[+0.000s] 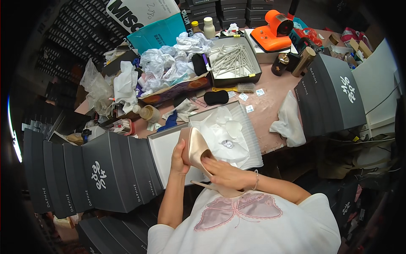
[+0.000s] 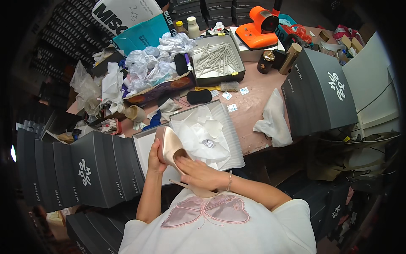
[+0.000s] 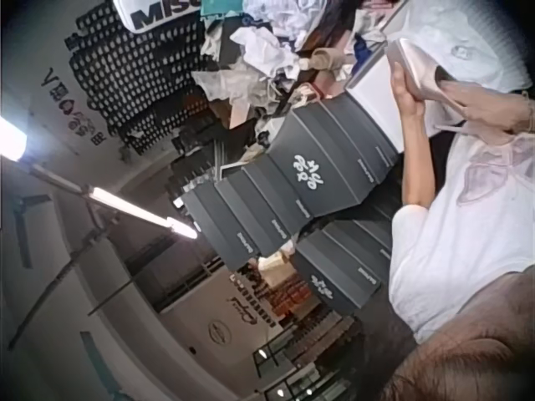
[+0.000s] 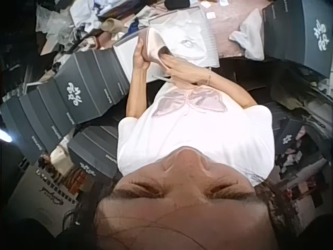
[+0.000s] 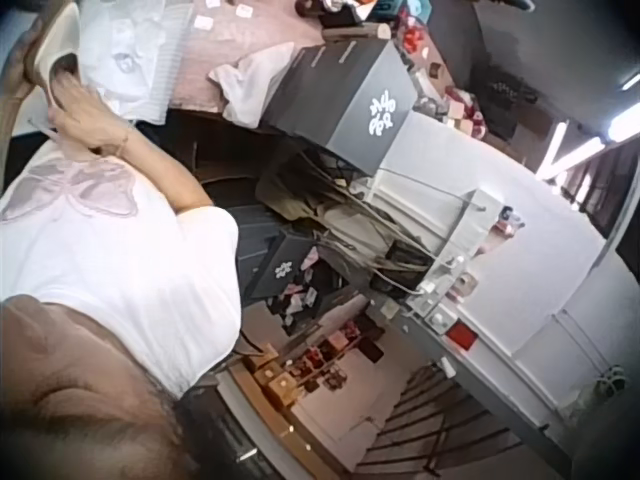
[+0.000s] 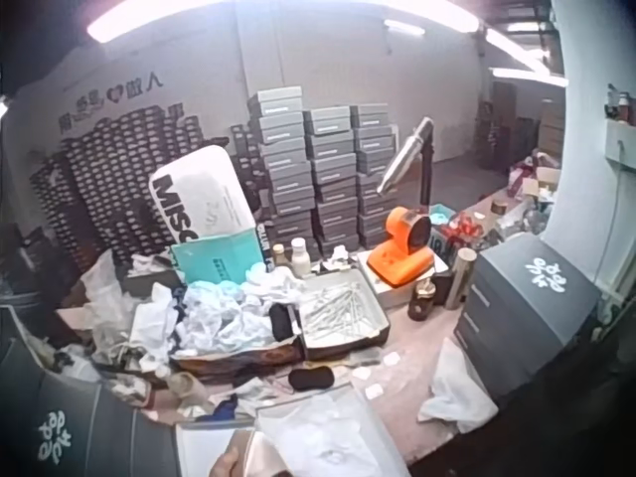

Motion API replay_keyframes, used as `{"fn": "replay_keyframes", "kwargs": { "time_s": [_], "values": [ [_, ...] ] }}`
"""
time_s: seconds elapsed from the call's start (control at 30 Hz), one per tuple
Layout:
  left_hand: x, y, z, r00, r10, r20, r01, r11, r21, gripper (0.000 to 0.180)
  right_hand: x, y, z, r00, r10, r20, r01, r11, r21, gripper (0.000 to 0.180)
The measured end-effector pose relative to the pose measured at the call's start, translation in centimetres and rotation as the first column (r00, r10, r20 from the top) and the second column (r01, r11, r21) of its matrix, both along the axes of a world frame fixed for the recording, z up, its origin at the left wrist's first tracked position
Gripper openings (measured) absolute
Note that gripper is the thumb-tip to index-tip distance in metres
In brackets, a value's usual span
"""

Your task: Inspecting and packing high-heeled shoes into branded boxes using tissue paper.

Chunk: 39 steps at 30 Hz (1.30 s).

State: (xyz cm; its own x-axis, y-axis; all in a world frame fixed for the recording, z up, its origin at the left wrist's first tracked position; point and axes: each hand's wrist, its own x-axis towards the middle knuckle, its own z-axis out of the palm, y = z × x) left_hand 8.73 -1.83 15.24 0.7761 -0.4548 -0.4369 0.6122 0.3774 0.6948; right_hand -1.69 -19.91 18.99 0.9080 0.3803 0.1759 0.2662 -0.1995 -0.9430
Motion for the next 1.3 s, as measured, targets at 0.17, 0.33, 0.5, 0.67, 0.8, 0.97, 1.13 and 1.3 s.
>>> {"fn": "replay_keyframes", "kwargs": {
  "time_s": [0.17, 0.33, 0.5, 0.67, 0.8, 0.97, 1.13, 1.3],
  "values": [
    [2.9, 0.0, -1.3, 0.998, -0.055, -0.033, 0.053, 0.997, -0.051, 0.054, -1.4, -4.9, 0.9, 0.854, -0.028, -0.519, 0.080, 0.994, 0.077, 0.059],
    [2.1, -1.0, -2.5, 0.988, -0.100, -0.122, 0.063, 0.960, -0.271, 0.067, 3.8, -10.6, -7.7, 0.705, -0.589, 0.394, 0.669, 0.371, -0.644, 0.042],
    [-4.7, -3.5, 3.0, 0.927, 0.032, -0.373, -0.164, 0.931, -0.328, 0.066, 4.4, -11.0, -11.6, 0.730, -0.605, 0.318, 0.670, 0.543, -0.507, 0.021],
    [-6.6, -2.7, 1.3, 0.905, 0.094, -0.415, -0.192, 0.961, -0.201, 0.071, 0.9, -6.8, 1.8, 0.850, -0.526, -0.010, 0.504, 0.819, -0.274, 0.013],
    [-7.2, -5.0, 2.9, 0.915, 0.302, -0.269, -0.320, 0.947, -0.024, 0.066, 0.7, -0.4, 2.8, 0.953, -0.059, 0.297, 0.227, 0.786, -0.575, 0.011],
    [-7.6, -4.1, 1.6, 0.910, 0.258, -0.324, -0.305, 0.947, -0.101, 0.067, 2.0, 0.7, 1.0, 0.975, 0.015, 0.223, 0.127, 0.782, -0.610, 0.009],
    [-8.1, -3.4, 1.2, 0.899, 0.295, -0.325, -0.351, 0.928, -0.128, 0.070, 3.7, 1.6, -0.2, 0.915, -0.133, 0.380, 0.268, 0.905, -0.330, 0.016],
    [-8.4, -2.8, 1.7, 0.859, 0.240, -0.453, -0.299, 0.952, -0.063, 0.080, 7.9, -6.3, -7.8, 0.944, -0.330, 0.020, 0.292, 0.802, -0.521, 0.028]
  ]
}}
